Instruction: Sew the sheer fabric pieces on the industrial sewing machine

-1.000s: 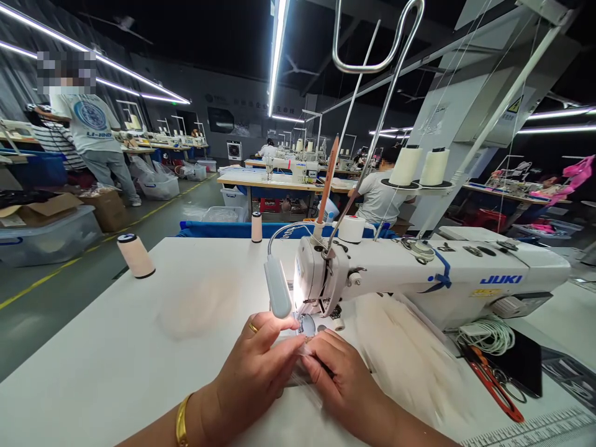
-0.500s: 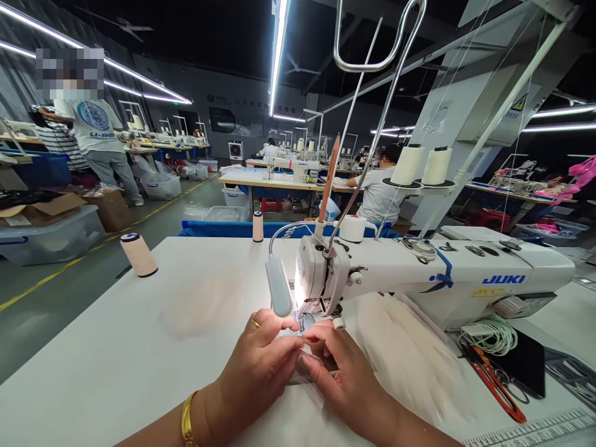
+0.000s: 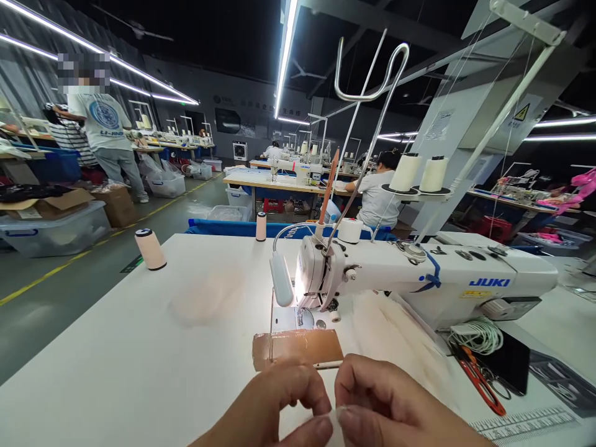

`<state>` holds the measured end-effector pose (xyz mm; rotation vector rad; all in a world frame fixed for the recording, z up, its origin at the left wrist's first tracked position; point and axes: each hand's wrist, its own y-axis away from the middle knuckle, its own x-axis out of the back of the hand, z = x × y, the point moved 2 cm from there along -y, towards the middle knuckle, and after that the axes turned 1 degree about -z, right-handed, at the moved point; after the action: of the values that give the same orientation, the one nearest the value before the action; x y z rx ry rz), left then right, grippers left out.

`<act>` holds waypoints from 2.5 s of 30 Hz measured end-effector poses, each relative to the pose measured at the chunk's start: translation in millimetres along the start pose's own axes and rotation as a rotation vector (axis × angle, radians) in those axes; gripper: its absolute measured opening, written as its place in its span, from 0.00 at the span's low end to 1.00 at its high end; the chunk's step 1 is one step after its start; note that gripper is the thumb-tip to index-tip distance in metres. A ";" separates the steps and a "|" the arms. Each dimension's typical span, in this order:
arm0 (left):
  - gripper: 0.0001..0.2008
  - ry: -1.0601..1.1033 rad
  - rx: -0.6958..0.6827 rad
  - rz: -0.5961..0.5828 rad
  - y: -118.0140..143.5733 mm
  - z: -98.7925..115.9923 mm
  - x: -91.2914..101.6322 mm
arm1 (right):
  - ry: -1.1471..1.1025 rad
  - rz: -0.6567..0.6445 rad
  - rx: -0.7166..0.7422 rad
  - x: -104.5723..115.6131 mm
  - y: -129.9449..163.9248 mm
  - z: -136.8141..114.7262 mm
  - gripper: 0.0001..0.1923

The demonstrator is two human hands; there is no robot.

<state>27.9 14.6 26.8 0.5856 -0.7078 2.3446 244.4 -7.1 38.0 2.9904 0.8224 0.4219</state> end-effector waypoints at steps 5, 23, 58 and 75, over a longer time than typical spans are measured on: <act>0.13 -0.210 0.317 -0.032 -16.5 -33.6 -6.4 | 0.198 0.020 -0.232 7.9 -50.0 17.9 0.05; 0.15 -0.700 -0.257 0.159 -23.4 -87.7 -11.7 | 1.044 0.304 0.255 -0.5 -70.3 49.4 0.08; 0.08 -0.812 -0.093 0.101 -29.2 -79.5 -16.5 | 1.021 0.330 0.369 14.3 -83.7 81.9 0.21; 0.11 -0.554 -0.102 0.018 -21.9 -81.8 -4.3 | 0.996 0.047 0.373 8.1 -50.6 48.0 0.16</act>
<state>26.8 77.4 -30.3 1.2050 -1.0690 2.1519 238.2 43.4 -10.3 2.9928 0.9053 2.0446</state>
